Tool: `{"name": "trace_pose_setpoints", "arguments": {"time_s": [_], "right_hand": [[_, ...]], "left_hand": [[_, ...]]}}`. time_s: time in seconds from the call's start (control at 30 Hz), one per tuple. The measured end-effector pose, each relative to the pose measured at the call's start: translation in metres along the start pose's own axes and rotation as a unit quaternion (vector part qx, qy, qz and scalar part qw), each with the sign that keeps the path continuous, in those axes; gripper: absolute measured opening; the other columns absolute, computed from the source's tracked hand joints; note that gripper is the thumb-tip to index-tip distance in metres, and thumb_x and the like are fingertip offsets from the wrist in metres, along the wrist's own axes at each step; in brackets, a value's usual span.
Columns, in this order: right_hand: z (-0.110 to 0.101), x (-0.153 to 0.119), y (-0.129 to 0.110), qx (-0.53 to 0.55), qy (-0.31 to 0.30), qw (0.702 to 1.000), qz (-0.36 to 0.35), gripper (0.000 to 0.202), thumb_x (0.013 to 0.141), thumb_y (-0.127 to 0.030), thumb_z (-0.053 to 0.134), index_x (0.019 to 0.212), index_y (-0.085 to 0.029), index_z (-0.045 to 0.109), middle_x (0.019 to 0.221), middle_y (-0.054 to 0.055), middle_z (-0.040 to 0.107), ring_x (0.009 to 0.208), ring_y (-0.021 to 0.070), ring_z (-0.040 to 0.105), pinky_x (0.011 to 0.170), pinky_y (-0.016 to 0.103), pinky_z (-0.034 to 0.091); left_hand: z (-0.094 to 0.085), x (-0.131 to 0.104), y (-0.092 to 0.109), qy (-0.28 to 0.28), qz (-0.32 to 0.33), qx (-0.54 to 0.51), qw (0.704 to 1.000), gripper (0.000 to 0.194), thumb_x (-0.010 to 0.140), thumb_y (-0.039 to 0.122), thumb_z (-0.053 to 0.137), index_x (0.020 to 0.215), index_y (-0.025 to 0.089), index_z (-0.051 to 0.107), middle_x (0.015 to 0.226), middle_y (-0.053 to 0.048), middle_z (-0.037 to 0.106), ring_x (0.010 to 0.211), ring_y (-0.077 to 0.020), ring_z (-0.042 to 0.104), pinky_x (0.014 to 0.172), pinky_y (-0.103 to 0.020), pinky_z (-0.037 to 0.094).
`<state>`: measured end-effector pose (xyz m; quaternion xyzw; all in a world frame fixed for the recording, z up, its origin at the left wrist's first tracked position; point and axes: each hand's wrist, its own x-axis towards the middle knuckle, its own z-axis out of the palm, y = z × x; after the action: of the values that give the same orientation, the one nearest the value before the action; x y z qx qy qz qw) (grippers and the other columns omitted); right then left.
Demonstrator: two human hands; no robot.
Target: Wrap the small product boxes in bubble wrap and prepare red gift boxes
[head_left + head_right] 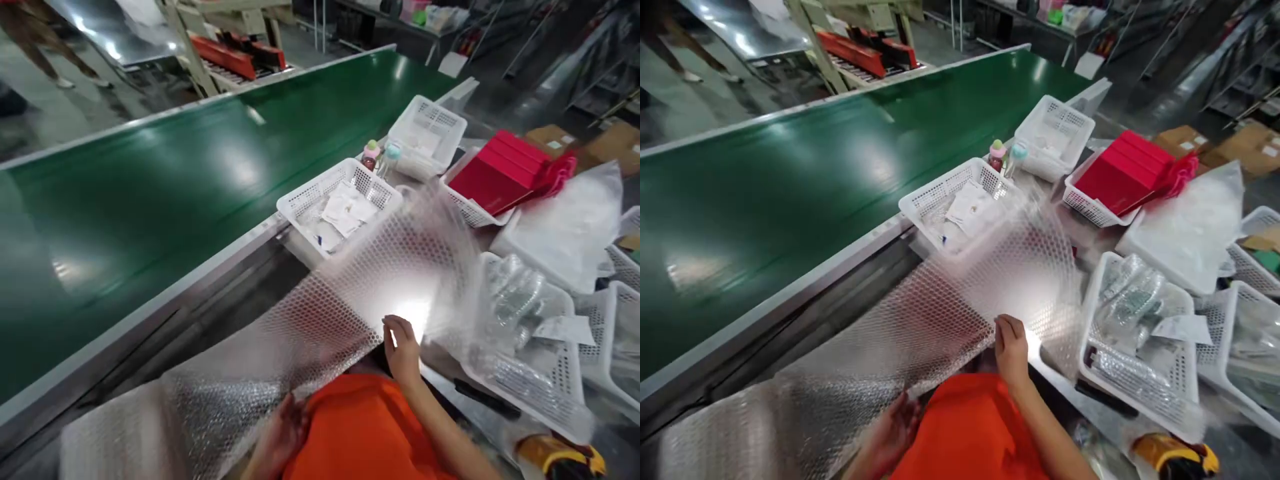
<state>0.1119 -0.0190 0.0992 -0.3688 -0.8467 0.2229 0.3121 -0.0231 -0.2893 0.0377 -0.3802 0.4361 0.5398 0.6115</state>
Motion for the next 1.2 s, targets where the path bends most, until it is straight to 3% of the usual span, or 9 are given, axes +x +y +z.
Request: {"name": "trace_pose_setpoints", "arguments": {"time_s": [0.1,0.2,0.33,0.4,0.5,0.7,0.87,1.03,1.2], "right_hand": [[0.022,-0.015,0.054,0.023,-0.128,0.972,0.196,0.026,0.088,-0.01,0.047,0.097,-0.022,0.069,0.102,0.012,0.07,0.099,0.0256,0.067,0.093,0.044,0.058],[0.032,-0.021,0.085,0.057,-0.204,0.942,0.259,0.029,0.085,-0.006,0.047,0.098,-0.02,0.069,0.107,0.012,0.069,0.108,0.0265,0.064,0.103,0.045,0.051],[0.037,-0.024,0.1,0.09,-0.248,0.925,0.272,0.033,0.082,-0.004,0.048,0.102,-0.02,0.068,0.107,0.01,0.069,0.107,0.0244,0.062,0.1,0.041,0.05],[0.035,-0.024,0.102,0.099,-0.266,0.92,0.271,0.029,0.08,-0.004,0.051,0.097,-0.02,0.068,0.101,0.008,0.07,0.099,0.0228,0.063,0.094,0.037,0.051],[0.02,-0.013,0.108,0.108,-0.306,0.912,0.251,0.019,0.077,-0.006,0.058,0.085,-0.021,0.068,0.091,0.005,0.07,0.092,0.021,0.064,0.088,0.031,0.05],[-0.039,0.121,0.172,-0.074,-0.238,0.948,0.197,0.032,0.095,-0.021,0.051,0.124,-0.02,0.064,0.131,0.014,0.065,0.118,0.0263,0.062,0.096,0.035,0.049],[-0.042,0.238,0.252,-0.231,-0.238,0.939,0.087,0.066,0.077,-0.012,0.07,0.139,-0.009,0.049,0.163,0.026,0.032,0.153,0.0407,0.025,0.12,0.055,0.025],[-0.029,0.258,0.287,-0.262,-0.341,0.901,0.052,0.068,0.082,-0.023,0.073,0.143,-0.013,0.046,0.137,0.025,0.06,0.13,0.0418,0.052,0.108,0.055,0.037],[-0.05,0.237,0.263,-0.228,-0.297,0.925,0.066,0.069,0.088,-0.036,0.07,0.148,-0.014,0.043,0.133,0.021,0.062,0.117,0.039,0.057,0.096,0.044,0.045]], "left_hand": [[0.031,-0.026,0.003,-0.075,0.003,0.206,0.976,0.054,0.092,0.056,0.06,0.055,0.016,0.063,0.047,-0.003,0.056,0.034,-0.0086,0.044,0.036,-0.018,0.027],[0.1,-0.035,0.014,-0.103,0.201,0.403,0.887,0.048,0.087,0.058,0.066,0.063,0.017,0.07,0.056,-0.006,0.063,0.044,-0.0133,0.052,0.044,-0.023,0.041],[0.217,0.018,0.024,-0.025,0.473,0.614,0.631,0.047,0.084,0.035,0.07,0.13,0.024,0.07,0.145,-0.014,0.06,0.132,-0.034,0.057,0.112,-0.048,0.044],[0.256,0.059,0.021,0.034,0.429,0.769,0.473,0.067,0.086,0.031,0.067,0.151,0.029,0.052,0.17,-0.014,0.029,0.155,-0.0444,0.023,0.12,-0.069,0.022],[0.274,0.107,0.012,0.091,0.318,0.876,0.352,0.084,0.086,0.036,0.069,0.161,0.035,0.032,0.174,-0.014,0.006,0.156,-0.0526,0.003,0.111,-0.083,0.018],[0.256,0.133,0.002,0.124,0.326,0.883,0.315,0.093,0.085,0.042,0.071,0.162,0.039,0.02,0.174,-0.012,-0.004,0.156,-0.0532,-0.002,0.112,-0.083,0.011],[0.259,0.137,0.0,0.131,0.328,0.876,0.33,0.097,0.08,0.043,0.077,0.161,0.039,0.024,0.174,-0.014,-0.001,0.154,-0.0551,-0.003,0.111,-0.084,0.01],[0.268,0.136,0.0,0.126,0.339,0.87,0.335,0.091,0.077,0.034,0.082,0.155,0.046,0.037,0.175,-0.011,0.006,0.153,-0.0595,0.001,0.108,-0.087,0.014],[0.269,0.134,0.002,0.118,0.313,0.879,0.34,0.096,0.078,0.039,0.082,0.158,0.047,0.03,0.174,-0.013,-0.003,0.152,-0.0597,-0.004,0.107,-0.088,0.01]]}}
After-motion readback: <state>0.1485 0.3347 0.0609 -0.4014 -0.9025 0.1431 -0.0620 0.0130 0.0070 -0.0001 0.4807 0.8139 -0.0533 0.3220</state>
